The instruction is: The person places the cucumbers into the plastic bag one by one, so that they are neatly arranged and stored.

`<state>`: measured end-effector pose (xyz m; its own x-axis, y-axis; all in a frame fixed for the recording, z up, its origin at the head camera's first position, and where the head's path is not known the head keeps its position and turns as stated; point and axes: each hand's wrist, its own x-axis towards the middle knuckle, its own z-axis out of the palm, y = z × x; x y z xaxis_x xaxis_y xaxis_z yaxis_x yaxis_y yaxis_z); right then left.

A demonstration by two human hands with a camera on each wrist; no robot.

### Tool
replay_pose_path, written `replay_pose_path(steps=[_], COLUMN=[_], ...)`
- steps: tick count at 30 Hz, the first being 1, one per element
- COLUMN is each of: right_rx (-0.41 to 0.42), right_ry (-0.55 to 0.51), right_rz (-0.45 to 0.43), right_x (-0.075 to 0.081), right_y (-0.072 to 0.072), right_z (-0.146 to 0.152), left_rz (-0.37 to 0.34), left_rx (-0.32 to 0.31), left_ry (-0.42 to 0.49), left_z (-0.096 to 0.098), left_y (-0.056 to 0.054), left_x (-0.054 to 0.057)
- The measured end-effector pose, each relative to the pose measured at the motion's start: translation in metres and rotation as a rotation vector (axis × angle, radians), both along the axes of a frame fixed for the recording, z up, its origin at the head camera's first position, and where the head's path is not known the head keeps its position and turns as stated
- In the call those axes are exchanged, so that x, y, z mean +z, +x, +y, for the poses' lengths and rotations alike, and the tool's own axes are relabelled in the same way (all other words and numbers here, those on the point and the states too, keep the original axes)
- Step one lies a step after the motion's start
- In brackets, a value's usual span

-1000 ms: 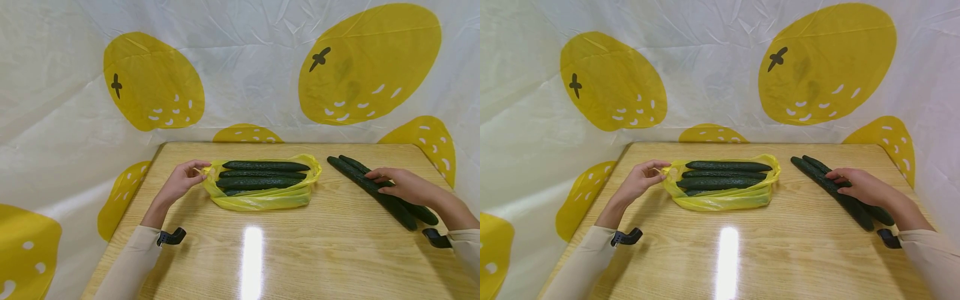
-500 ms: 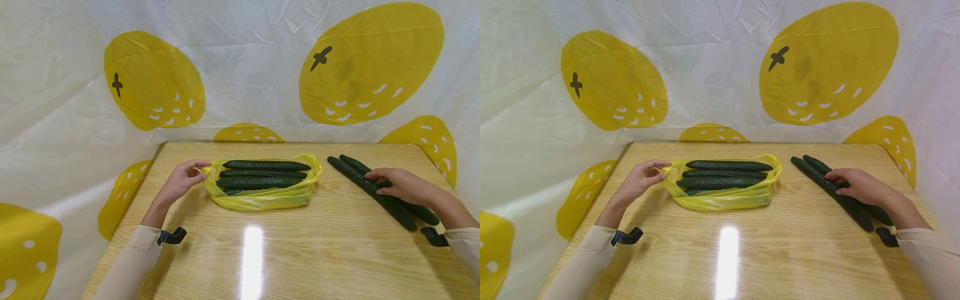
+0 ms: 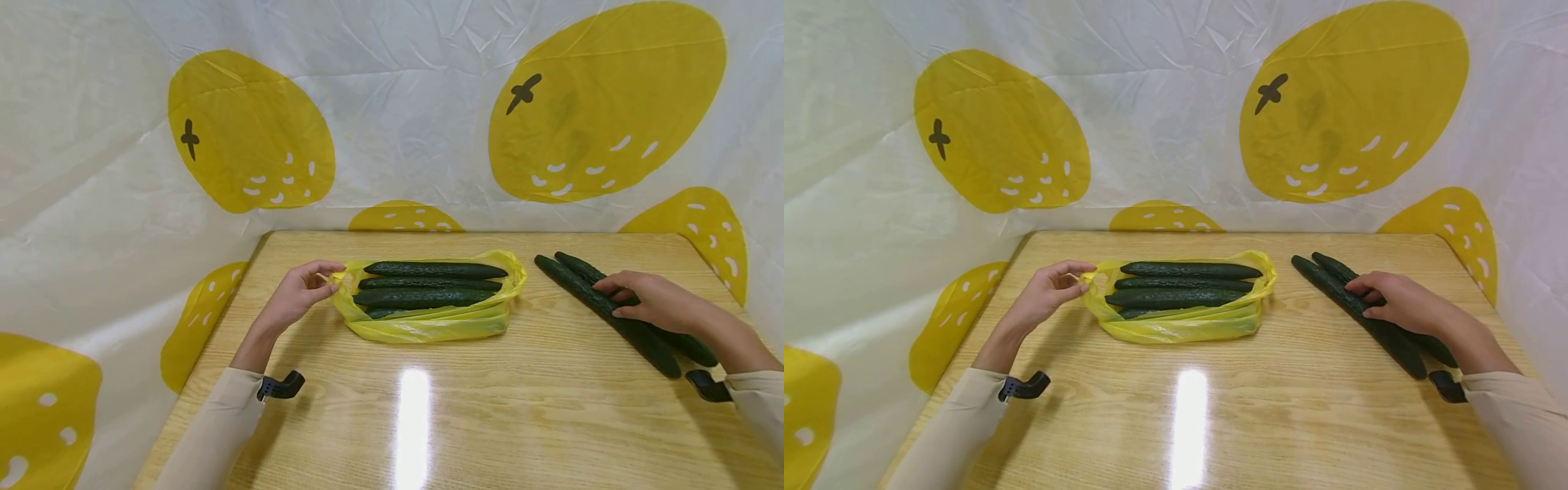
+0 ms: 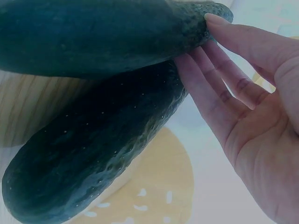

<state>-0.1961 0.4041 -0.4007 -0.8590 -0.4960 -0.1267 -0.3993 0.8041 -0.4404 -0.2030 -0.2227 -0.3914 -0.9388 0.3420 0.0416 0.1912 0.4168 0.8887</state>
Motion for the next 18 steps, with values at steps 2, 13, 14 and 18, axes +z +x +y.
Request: replay_pose_path(steps=[2, 13, 14, 18], right_rx=[-0.004, -0.005, -0.007, -0.010], right_ry=[0.007, 0.045, 0.044, 0.041], right_rz=[0.006, -0.020, -0.025, -0.028], right_x=[0.0000, 0.0013, 0.0013, 0.0008], right_y=[-0.0003, -0.0011, -0.0011, -0.0016], right_z=[-0.0006, -0.0031, -0.0035, -0.0051], left_rz=[0.001, -0.003, -0.003, -0.004], left_rx=[0.000, -0.007, -0.009, -0.012], left_ry=[-0.002, 0.007, 0.009, 0.011], left_z=[-0.0001, 0.0002, 0.0003, 0.0005], left_y=[-0.0002, 0.0002, 0.0004, 0.0004], left_x=[-0.0004, 0.0003, 0.0004, 0.0002])
